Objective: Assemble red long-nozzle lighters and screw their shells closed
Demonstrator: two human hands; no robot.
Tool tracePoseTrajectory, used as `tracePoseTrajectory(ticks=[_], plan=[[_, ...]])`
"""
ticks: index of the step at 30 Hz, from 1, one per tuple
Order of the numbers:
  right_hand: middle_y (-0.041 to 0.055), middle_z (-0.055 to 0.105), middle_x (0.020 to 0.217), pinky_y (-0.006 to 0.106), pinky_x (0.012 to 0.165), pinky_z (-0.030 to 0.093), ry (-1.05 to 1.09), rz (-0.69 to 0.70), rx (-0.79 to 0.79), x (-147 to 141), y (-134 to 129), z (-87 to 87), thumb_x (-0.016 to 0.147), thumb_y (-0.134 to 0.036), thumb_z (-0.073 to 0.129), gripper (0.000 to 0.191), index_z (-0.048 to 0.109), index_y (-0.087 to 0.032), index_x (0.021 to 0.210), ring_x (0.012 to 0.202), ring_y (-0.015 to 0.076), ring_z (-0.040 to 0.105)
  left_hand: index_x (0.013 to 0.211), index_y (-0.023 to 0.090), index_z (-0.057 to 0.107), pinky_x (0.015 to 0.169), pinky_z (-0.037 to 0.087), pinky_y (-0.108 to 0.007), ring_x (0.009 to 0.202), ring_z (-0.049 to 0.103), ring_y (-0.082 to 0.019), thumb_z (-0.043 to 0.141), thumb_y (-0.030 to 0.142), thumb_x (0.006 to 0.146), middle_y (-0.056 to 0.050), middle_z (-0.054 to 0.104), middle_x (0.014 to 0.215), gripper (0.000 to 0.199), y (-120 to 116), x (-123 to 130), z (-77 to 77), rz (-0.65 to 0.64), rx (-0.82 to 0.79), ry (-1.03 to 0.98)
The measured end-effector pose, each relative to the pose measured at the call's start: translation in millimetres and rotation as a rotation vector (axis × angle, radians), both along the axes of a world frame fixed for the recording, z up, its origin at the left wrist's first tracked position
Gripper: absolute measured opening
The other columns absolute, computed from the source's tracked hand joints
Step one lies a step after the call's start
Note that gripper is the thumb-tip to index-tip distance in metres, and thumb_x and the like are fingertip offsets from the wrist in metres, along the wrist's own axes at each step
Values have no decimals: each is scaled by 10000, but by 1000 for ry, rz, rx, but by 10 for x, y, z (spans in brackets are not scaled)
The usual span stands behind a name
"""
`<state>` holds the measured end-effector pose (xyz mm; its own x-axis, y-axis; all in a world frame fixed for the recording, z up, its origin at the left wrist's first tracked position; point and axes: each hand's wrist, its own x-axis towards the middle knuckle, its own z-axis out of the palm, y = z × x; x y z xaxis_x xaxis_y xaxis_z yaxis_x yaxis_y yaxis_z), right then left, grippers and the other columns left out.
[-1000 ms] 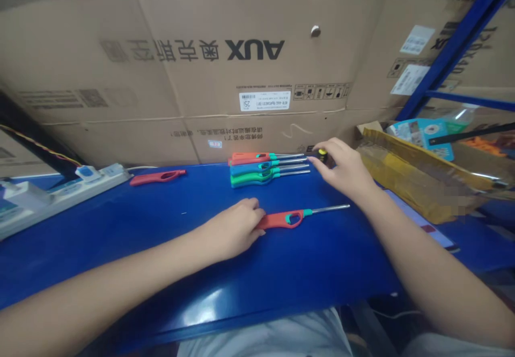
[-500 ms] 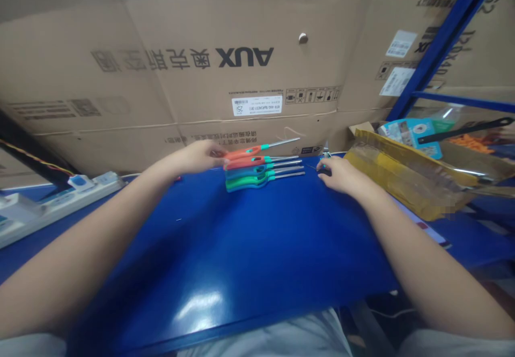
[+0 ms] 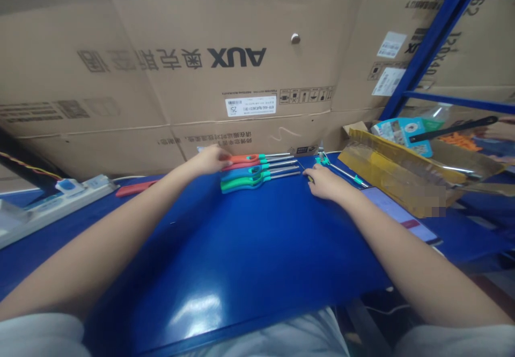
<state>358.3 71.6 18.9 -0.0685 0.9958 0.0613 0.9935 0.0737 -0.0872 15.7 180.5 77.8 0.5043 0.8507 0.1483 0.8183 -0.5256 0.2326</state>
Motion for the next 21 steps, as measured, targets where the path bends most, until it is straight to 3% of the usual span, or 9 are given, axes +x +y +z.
tracePoseTrajectory(ticks=[7, 12, 17, 19, 21], plan=[[189, 629, 1113, 456, 864, 527, 57, 35, 84, -28, -27, -31, 873, -188, 576, 295, 723, -153, 1126, 1051, 333, 632, 1119, 176, 732, 858, 543, -308, 954, 714, -226, 541, 372, 877, -75, 776, 1068, 365, 0, 16, -90, 58, -21, -31], [176, 616, 1158, 449, 984, 494, 203, 95, 320, -88, -3, 41, 857, -115, 561, 239, 724, -132, 1031, 1135, 306, 597, 1183, 143, 704, 995, 501, -362, 1117, 659, -281, 535, 395, 883, -130, 724, 1184, 427, -112, -113, -28, 124, 99, -31], [112, 668, 1045, 337, 775, 541, 400, 166, 493, -217, -53, 156, 905, -163, 524, 176, 696, -168, 944, 820, 190, 659, 1234, 163, 680, 1048, 468, -398, 1171, 632, -319, 524, 465, 879, -136, 684, 1250, 491, -256, -601, 105, 185, 127, 8], [70, 689, 872, 309, 693, 516, 455, 190, 508, -273, -96, 169, 927, -230, 532, 174, 695, -176, 951, 699, 173, 641, 1221, 176, 675, 1062, 454, -420, 1212, 610, -346, 547, 480, 851, -130, 677, 1271, 495, -301, -869, 105, 218, 76, 57], [18, 646, 678, 287, 604, 461, 482, 208, 487, -320, -137, 162, 943, -288, 525, 215, 701, -183, 1006, 574, 161, 592, 1181, 112, 672, 1028, 471, -477, 1173, 623, -403, 607, 503, 794, -191, 683, 1233, 554, -351, -1129, 70, 258, 38, 72]])
